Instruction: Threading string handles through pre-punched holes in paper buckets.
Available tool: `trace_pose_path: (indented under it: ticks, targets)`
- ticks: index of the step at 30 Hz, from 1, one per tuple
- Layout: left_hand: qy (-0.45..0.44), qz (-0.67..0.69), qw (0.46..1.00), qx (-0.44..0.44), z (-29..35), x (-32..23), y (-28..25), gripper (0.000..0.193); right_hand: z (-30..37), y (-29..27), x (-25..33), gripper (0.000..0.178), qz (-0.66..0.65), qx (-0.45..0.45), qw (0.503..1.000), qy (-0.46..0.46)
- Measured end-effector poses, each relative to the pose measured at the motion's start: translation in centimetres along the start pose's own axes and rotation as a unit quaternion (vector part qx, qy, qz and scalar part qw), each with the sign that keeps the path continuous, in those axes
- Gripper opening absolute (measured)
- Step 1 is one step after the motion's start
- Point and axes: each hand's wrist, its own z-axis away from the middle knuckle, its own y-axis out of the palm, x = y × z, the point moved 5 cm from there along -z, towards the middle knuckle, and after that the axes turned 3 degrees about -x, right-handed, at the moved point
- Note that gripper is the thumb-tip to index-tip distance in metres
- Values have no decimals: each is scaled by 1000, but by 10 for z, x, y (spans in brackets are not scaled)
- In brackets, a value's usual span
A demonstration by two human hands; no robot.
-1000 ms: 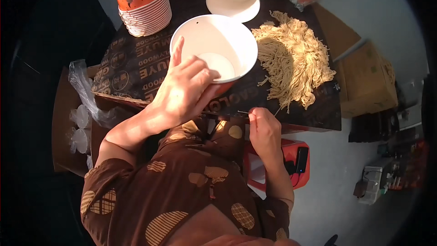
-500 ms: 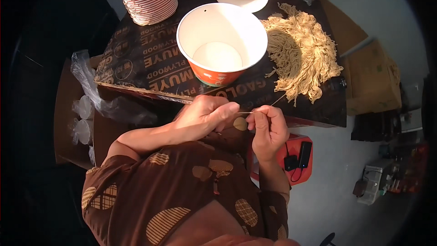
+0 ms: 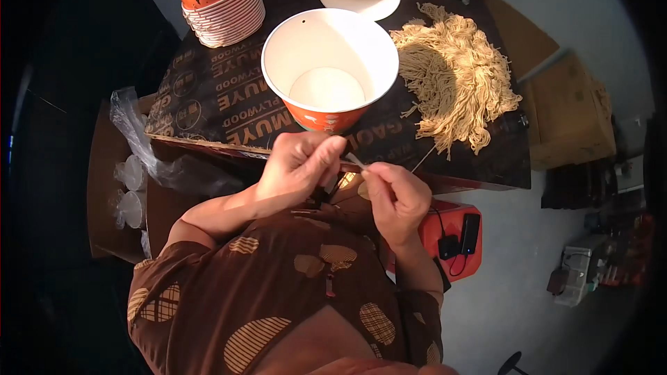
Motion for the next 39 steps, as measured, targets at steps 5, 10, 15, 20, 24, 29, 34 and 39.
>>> trace_pose_path:
  ticks: [5,10,15,20,24,29,34,39]
  targets:
    - [61,0,996,-62,1,-12,-16,49,-18,-5,-4,6,31,-58,998,16]
    - [127,-2,989,-72,5,-19,-25,46,-29,4,-11,6,7,-40,998,54]
    - [121,13,990,-75,6,-19,-35,40,-30,5,-14,6,26,-47,997,47]
    - [139,18,987,-83,3,-23,-41,39,-32,10,-16,5,18,-54,998,34]
    - [198,6,975,-98,1,-38,-50,37,-33,13,-19,5,14,-55,998,29]
    - [242,-152,953,-98,-17,-72,-60,22,-37,14,-20,5,23,-49,997,50]
    - [331,-360,871,-48,-44,-86,-38,10,-47,18,-22,4,33,-36,997,63]
    - [332,-439,832,73,-34,-61,-13,25,-50,23,-26,3,-5,-50,997,55]
